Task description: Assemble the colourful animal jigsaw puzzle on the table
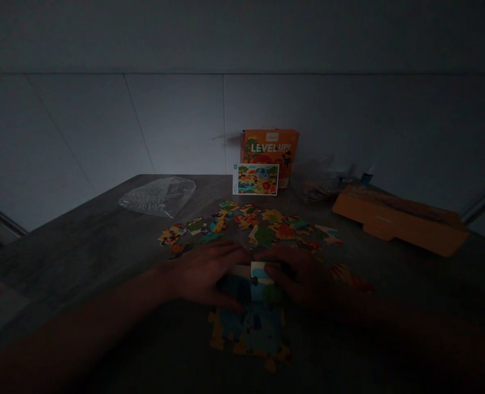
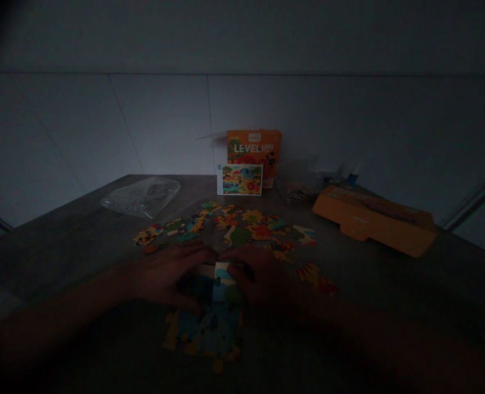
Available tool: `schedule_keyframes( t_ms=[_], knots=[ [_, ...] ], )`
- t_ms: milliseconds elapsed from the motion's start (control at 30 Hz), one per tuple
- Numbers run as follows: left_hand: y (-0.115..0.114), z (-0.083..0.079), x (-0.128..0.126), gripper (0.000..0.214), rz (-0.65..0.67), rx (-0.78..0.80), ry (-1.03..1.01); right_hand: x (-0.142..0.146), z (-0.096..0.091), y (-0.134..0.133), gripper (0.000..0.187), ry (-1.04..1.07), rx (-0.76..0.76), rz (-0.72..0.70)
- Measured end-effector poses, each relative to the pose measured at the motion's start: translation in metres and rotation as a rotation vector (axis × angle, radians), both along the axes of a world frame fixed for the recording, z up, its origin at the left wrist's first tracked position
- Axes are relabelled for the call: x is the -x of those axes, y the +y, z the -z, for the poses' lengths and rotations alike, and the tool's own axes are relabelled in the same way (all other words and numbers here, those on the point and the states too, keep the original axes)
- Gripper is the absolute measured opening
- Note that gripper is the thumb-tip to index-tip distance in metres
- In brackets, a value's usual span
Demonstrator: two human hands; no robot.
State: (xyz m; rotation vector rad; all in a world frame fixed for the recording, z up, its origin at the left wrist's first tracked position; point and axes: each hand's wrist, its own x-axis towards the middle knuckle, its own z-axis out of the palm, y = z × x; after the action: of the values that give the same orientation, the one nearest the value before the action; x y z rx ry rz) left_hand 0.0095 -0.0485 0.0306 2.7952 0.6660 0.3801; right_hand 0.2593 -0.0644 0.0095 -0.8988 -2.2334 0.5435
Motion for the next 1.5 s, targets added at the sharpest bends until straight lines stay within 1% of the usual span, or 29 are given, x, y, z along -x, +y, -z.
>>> schedule_keyframes(
  t_ms=[67, 133, 233, 400, 567, 733, 867, 967, 1067, 1167, 1300, 1500],
  knots=[
    [0.0011, 0.0004, -0.0009, 0.055, 0.047, -0.027, 0.007, 0.0003, 0.0001, 0.0, 0.025, -0.015, -0.01, -0.008],
    [0.0016, 0.0, -0.0017, 0.048, 0.064, -0.036, 0.005, 0.0005, -0.0001, 0.0, 0.025, -0.028, -0.025, -0.024],
    [0.0012, -0.0019, -0.0022, 0.047, 0.061, -0.036, 0.004, 0.0005, 0.0002, 0.0004, 0.026, -0.055, -0.037, -0.046],
    [-0.0003, -0.0036, -0.0023, 0.041, 0.051, -0.022, 0.005, -0.0008, 0.003, 0.0013, 0.025, -0.08, -0.036, -0.038],
    [0.0, -0.0021, -0.0023, 0.04, 0.046, -0.026, 0.01, 0.0001, 0.002, 0.001, 0.023, -0.116, -0.031, -0.035],
    [0.0003, -0.001, -0.0019, 0.044, 0.035, -0.025, 0.019, 0.0029, -0.0002, 0.0025, 0.019, -0.162, -0.045, -0.036],
    [0.0, -0.0017, -0.0023, 0.04, 0.042, -0.014, 0.009, 0.0031, -0.0009, 0.002, 0.016, -0.184, -0.036, -0.046],
    [-0.0002, -0.002, -0.0028, 0.042, 0.04, -0.016, 0.011, 0.002, -0.0009, 0.0008, 0.016, -0.172, -0.048, -0.073],
    [-0.0002, -0.0016, -0.0026, 0.044, 0.04, -0.024, 0.028, 0.0007, -0.0011, -0.0003, 0.022, -0.17, -0.055, -0.128],
    [-0.0009, -0.0022, -0.0025, 0.042, 0.085, -0.065, 0.001, -0.0003, -0.0016, -0.0013, 0.024, -0.157, -0.054, -0.173],
    [-0.0036, -0.0052, -0.0037, 0.035, 0.165, -0.121, -0.05, -0.0003, -0.0018, -0.0016, 0.023, -0.143, -0.048, -0.191],
    [-0.0039, -0.0041, -0.0036, 0.031, 0.186, -0.115, -0.067, 0.001, -0.0019, -0.0011, 0.022, -0.135, -0.049, -0.176]
  ],
)
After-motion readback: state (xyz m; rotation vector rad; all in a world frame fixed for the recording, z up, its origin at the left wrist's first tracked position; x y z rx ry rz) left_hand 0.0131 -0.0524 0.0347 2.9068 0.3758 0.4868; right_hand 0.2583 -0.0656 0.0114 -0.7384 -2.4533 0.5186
